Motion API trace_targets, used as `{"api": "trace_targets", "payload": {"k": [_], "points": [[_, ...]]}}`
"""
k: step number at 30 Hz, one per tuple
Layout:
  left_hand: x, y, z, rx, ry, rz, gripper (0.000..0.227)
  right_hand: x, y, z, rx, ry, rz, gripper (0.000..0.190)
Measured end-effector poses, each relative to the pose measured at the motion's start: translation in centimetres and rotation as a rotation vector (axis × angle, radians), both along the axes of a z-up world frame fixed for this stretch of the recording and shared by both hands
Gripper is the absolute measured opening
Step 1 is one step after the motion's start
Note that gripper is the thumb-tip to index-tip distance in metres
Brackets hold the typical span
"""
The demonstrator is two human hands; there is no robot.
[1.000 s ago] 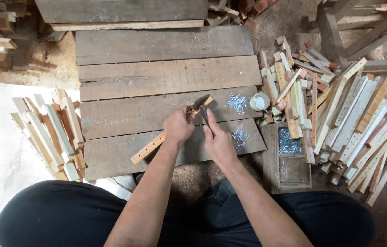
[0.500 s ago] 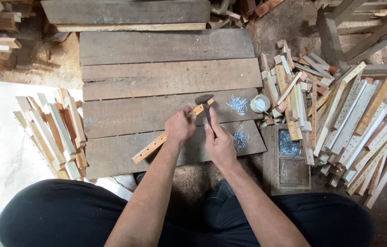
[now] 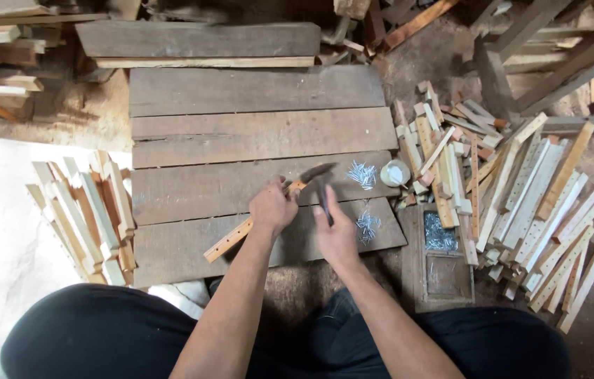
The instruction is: The person hammers nails into small wooden strips using a hammer. They pick up nails from a pile, place them on the wood, and strike them until flush. The person handles multiple wooden strips and nails during the process.
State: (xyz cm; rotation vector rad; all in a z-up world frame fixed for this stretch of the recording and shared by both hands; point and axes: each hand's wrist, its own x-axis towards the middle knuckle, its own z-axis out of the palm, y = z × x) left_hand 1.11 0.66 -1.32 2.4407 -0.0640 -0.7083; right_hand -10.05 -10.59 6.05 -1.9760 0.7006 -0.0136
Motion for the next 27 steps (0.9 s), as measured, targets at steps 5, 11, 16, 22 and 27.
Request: {"api": "trace_targets", "payload": {"k": [5, 11, 16, 22, 27], "points": [[2.1, 0.8, -3.2, -0.419, -0.049, 0.562, 0.032, -0.5, -1.7, -4.9, 0.364, -0.073, -0.201, 0.050], [1.0, 1.1, 1.7, -0.945, -0.078, 1.082, 0.042, -0.8, -3.9, -8.4, -0.268, 0.122, 0.028, 0.023], [2.2, 1.8, -4.9, -0.979, -0.041, 1.253, 0.053, -0.1, -2.1, -3.4, 0.457, -0.049, -0.099, 0.040], [-1.1, 1.4, 9.7, -0.004, -0.378, -0.123, 0.093, 1.5, -5.7, -4.3, 0.526, -0.133, 0.046, 0.027], [-0.5, 0.1, -0.5, 0.229, -0.367, -0.469, 0.045, 1.6, -7.5, -0.4, 0.704, -0.117, -0.055, 0.033]]}}
